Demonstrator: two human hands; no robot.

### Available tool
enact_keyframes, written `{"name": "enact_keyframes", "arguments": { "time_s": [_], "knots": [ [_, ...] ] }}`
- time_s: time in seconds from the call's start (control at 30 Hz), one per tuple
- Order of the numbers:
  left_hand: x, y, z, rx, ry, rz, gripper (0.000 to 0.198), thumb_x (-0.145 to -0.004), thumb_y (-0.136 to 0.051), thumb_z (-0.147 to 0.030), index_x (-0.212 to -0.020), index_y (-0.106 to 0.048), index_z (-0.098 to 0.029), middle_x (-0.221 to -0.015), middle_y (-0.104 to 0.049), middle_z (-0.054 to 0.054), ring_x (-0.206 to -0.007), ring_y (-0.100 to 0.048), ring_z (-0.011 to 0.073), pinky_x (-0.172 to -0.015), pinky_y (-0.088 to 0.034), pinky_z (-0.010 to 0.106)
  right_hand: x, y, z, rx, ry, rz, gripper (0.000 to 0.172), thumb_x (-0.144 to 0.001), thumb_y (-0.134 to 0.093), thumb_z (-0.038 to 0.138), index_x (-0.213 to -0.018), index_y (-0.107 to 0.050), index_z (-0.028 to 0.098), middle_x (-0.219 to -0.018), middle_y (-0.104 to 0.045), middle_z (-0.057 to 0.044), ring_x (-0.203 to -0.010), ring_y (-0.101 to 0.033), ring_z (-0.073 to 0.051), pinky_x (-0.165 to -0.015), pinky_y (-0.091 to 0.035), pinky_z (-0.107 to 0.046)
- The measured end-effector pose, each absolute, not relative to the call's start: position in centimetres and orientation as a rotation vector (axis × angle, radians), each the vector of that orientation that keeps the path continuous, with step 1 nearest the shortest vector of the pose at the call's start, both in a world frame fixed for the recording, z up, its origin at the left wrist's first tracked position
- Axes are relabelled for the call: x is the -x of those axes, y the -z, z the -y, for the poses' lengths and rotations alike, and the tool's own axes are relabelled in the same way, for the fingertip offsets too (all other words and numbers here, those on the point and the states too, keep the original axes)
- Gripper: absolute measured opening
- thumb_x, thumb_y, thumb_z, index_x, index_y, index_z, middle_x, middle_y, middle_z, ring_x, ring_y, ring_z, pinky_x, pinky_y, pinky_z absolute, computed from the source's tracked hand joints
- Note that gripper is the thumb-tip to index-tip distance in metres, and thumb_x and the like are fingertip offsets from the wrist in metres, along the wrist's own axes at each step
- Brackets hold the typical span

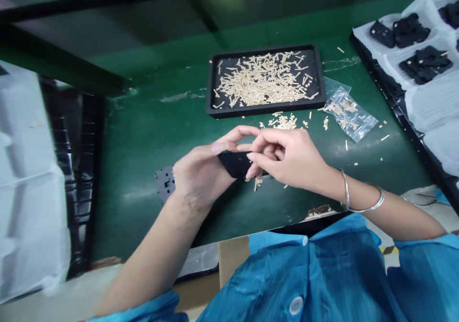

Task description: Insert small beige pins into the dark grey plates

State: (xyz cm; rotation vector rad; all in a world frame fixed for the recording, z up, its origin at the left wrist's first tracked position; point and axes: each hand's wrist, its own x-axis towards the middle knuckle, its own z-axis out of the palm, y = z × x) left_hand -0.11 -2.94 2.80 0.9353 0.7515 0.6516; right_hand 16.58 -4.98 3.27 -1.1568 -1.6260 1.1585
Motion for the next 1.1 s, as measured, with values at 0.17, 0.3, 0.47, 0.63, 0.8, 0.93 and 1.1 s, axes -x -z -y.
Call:
{"name": "enact_keyframes", "arguments": {
  "time_s": [0.17, 0.3, 0.47, 0.63, 0.8, 0.93, 1.1],
  "knots": [
    [-0.3, -2.9, 3.0, -0.934, -0.632, -0.731, 0.029, -0.073, -0.061, -0.029, -0.100, -0.057, -0.019, -0.070, -0.069, 0.003, -0.048, -0.050, 0.0133, -0.052, -0.042, 0.030, -16.5, -2.9, 5.4, 1.092, -0.902, 1.777, 0.017, -0.077, -0.062, 0.012, -0.062, -0.059, 0.018, -0.047, -0.050, 0.007, -0.047, -0.048, -0.005, -0.052, -0.039, -0.020],
    [-0.1, -2.7, 2.9, -0.880, -0.645, -0.712, 0.040, -0.084, -0.052, -0.049, -0.108, -0.059, -0.018, -0.070, -0.067, 0.005, -0.052, -0.057, 0.0171, -0.055, -0.047, 0.032, -16.5, -3.4, 5.2, 1.157, -1.206, 1.599, 0.015, -0.079, -0.062, 0.014, -0.066, -0.059, 0.018, -0.054, -0.065, 0.003, -0.044, -0.052, -0.006, -0.047, -0.039, -0.020],
    [0.0, -2.3, 2.9, -0.859, -0.674, -0.670, 0.043, -0.085, -0.054, -0.049, -0.115, -0.056, -0.018, -0.060, -0.060, 0.001, -0.047, -0.055, 0.0162, -0.048, -0.043, 0.029, -16.7, -3.6, 4.4, 1.068, -1.397, 1.341, 0.014, -0.079, -0.066, 0.023, -0.068, -0.058, 0.019, -0.056, -0.066, 0.003, -0.050, -0.062, -0.010, -0.050, -0.046, -0.022],
    [-0.3, -2.1, 2.8, -0.853, -0.674, -0.648, 0.057, -0.086, -0.047, -0.060, -0.120, -0.055, -0.015, -0.058, -0.057, 0.000, -0.043, -0.048, 0.0139, -0.041, -0.037, 0.026, -17.1, -2.6, 3.6, 1.116, -1.398, 1.309, 0.020, -0.073, -0.073, 0.029, -0.065, -0.058, 0.017, -0.053, -0.056, 0.005, -0.047, -0.050, -0.006, -0.051, -0.042, -0.022],
    [-0.3, -1.6, 2.6, -0.818, -0.731, -0.606, 0.043, -0.088, -0.052, -0.044, -0.118, -0.055, -0.013, -0.054, -0.057, -0.001, -0.039, -0.045, 0.0110, -0.038, -0.032, 0.022, -17.2, -2.2, 3.4, 1.139, -1.377, 1.367, 0.023, -0.070, -0.076, 0.034, -0.070, -0.061, 0.016, -0.057, -0.057, 0.005, -0.049, -0.047, -0.006, -0.050, -0.039, -0.021],
    [-0.8, -1.5, 3.1, -0.980, -0.825, -0.654, 0.044, -0.091, -0.049, -0.045, -0.117, -0.057, -0.010, -0.058, -0.062, 0.002, -0.039, -0.049, 0.0110, -0.039, -0.037, 0.023, -17.1, -2.2, 3.7, 1.154, -1.293, 1.426, 0.024, -0.074, -0.073, 0.039, -0.071, -0.064, 0.017, -0.055, -0.059, 0.004, -0.048, -0.050, -0.008, -0.051, -0.042, -0.022],
    [-0.9, -1.9, 3.6, -1.259, -0.788, -0.770, 0.047, -0.094, -0.047, -0.045, -0.121, -0.062, -0.009, -0.057, -0.058, -0.001, -0.037, -0.045, 0.0087, -0.039, -0.035, 0.022, -17.0, -2.3, 4.1, 1.169, -1.330, 1.398, 0.032, -0.071, -0.075, 0.050, -0.070, -0.069, 0.019, -0.062, -0.065, 0.001, -0.045, -0.049, -0.007, -0.044, -0.039, -0.022]
  ]
}}
